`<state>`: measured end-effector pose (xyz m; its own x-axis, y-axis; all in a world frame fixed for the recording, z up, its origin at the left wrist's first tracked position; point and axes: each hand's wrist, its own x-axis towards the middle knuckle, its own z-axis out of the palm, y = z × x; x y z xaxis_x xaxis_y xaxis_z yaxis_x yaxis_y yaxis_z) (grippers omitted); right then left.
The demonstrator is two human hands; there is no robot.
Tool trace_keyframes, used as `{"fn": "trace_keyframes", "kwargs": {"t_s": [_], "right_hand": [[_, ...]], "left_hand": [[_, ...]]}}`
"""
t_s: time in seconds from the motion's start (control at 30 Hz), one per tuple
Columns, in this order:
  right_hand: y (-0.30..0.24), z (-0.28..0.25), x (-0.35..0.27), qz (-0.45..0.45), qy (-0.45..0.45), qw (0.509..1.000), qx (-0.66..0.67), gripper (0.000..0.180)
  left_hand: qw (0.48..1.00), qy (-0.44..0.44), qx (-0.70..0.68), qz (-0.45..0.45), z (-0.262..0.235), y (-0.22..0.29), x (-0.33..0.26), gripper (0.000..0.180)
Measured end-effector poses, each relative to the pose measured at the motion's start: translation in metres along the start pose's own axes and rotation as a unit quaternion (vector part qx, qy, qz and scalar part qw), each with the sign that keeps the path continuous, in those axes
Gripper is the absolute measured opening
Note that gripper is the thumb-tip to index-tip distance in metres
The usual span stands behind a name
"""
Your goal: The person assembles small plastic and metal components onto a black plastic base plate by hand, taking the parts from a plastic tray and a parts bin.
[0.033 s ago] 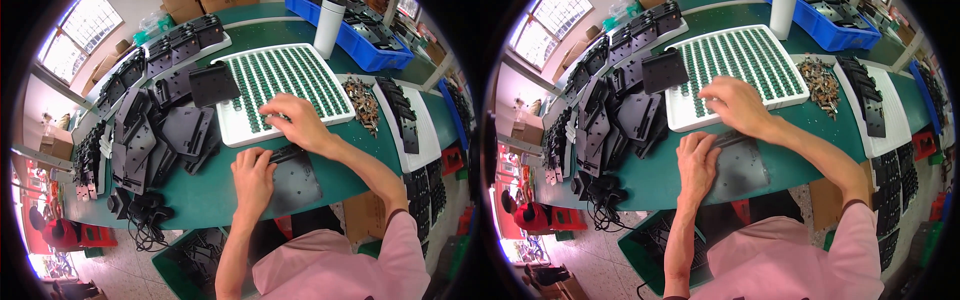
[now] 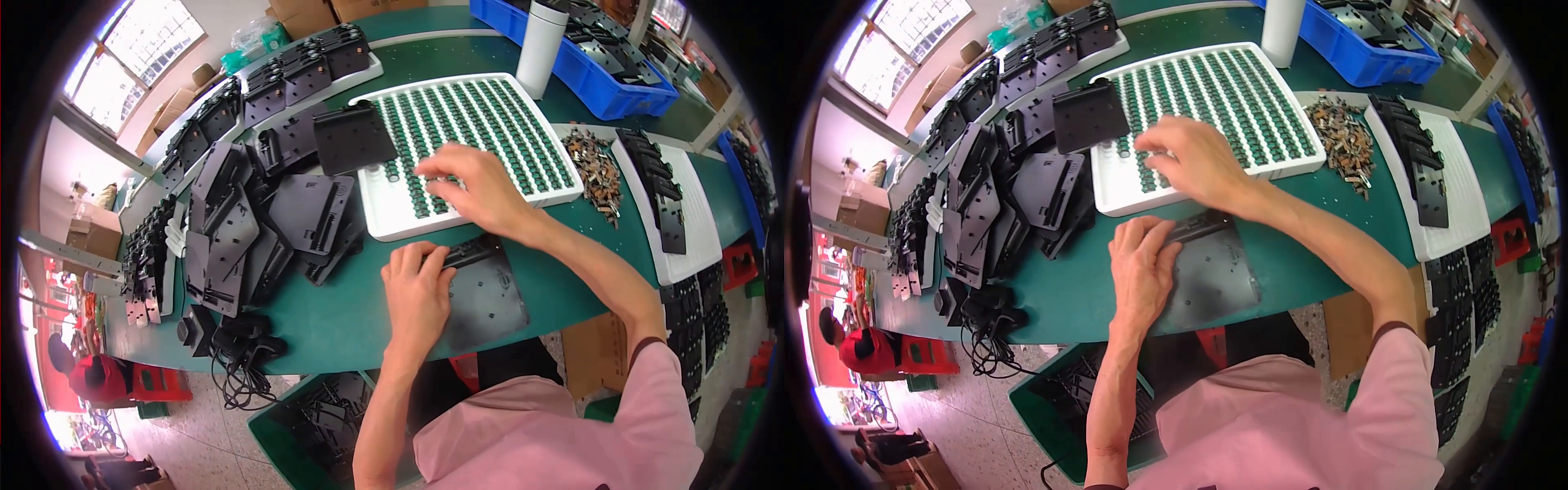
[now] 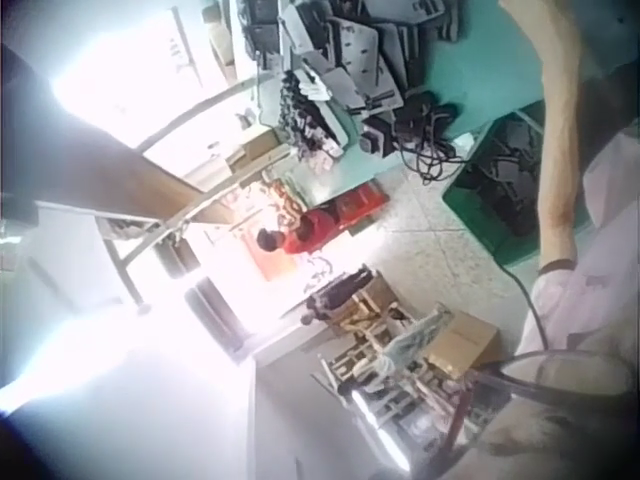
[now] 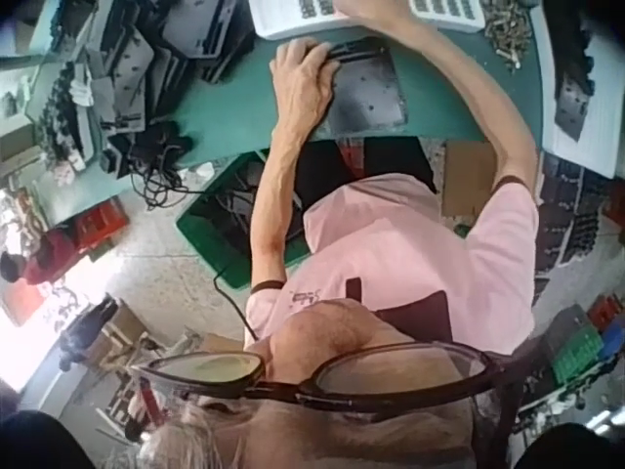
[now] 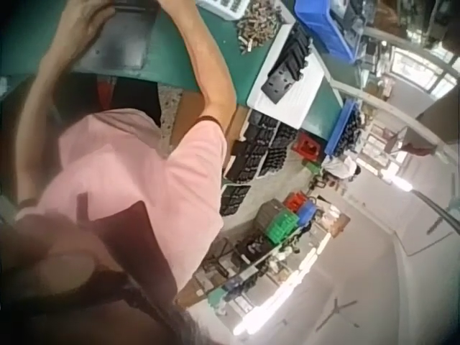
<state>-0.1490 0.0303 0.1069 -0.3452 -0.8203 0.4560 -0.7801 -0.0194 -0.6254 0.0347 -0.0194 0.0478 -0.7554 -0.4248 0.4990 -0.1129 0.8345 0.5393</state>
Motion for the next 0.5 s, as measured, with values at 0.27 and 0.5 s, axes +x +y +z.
{"fn": "trace_keyframes", "kwargs": {"t_s": [0.27,0.5], "right_hand": [[0.041,0.043,0.105,0.075,-0.106,0.99,-0.061,0.097],[0.041,0.046,0.135,0.103,-0.197,0.969,-0.112,0.121]], "left_hand": [[0.999,0.01,-0.029,-0.015,0.002,0.002,-0.002,0.03],[0.999,0.014,-0.026,-0.016,0.004,0.0,-0.002,0.031]]}}
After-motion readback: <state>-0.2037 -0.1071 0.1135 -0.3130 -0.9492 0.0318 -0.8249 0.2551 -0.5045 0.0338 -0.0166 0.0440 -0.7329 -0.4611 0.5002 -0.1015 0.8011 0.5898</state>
